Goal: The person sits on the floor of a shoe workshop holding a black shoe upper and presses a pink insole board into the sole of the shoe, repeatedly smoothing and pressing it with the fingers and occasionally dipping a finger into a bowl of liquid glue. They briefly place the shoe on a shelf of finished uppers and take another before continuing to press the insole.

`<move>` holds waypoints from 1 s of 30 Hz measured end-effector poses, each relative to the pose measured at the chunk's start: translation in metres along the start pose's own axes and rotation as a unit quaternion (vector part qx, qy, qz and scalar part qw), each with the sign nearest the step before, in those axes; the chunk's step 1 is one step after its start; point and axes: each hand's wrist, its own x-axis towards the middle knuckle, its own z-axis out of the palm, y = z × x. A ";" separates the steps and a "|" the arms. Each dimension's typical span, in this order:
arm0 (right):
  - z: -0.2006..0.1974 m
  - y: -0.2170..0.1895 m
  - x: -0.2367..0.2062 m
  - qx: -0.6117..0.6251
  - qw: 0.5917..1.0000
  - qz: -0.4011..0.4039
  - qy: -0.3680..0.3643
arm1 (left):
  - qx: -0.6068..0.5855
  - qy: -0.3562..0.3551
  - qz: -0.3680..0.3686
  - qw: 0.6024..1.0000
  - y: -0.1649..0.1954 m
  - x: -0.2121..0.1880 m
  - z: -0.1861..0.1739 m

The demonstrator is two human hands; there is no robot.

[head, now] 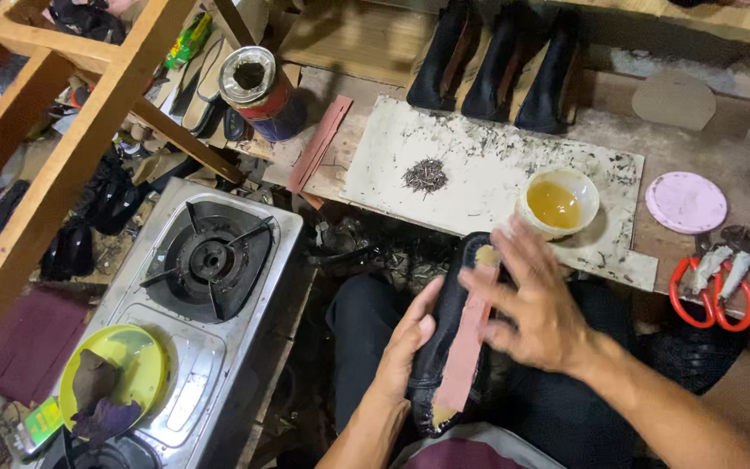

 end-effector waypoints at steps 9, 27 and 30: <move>0.002 0.005 -0.012 0.113 0.993 -0.010 0.019 | 0.006 0.001 0.011 1.000 0.004 0.000 0.007; 0.015 -0.059 -0.035 -0.029 0.996 -0.078 0.041 | 0.002 0.111 0.102 0.989 -0.009 0.013 0.009; 0.007 -0.042 -0.024 0.041 0.995 -0.094 0.012 | -0.017 0.121 0.094 0.988 -0.007 0.012 0.007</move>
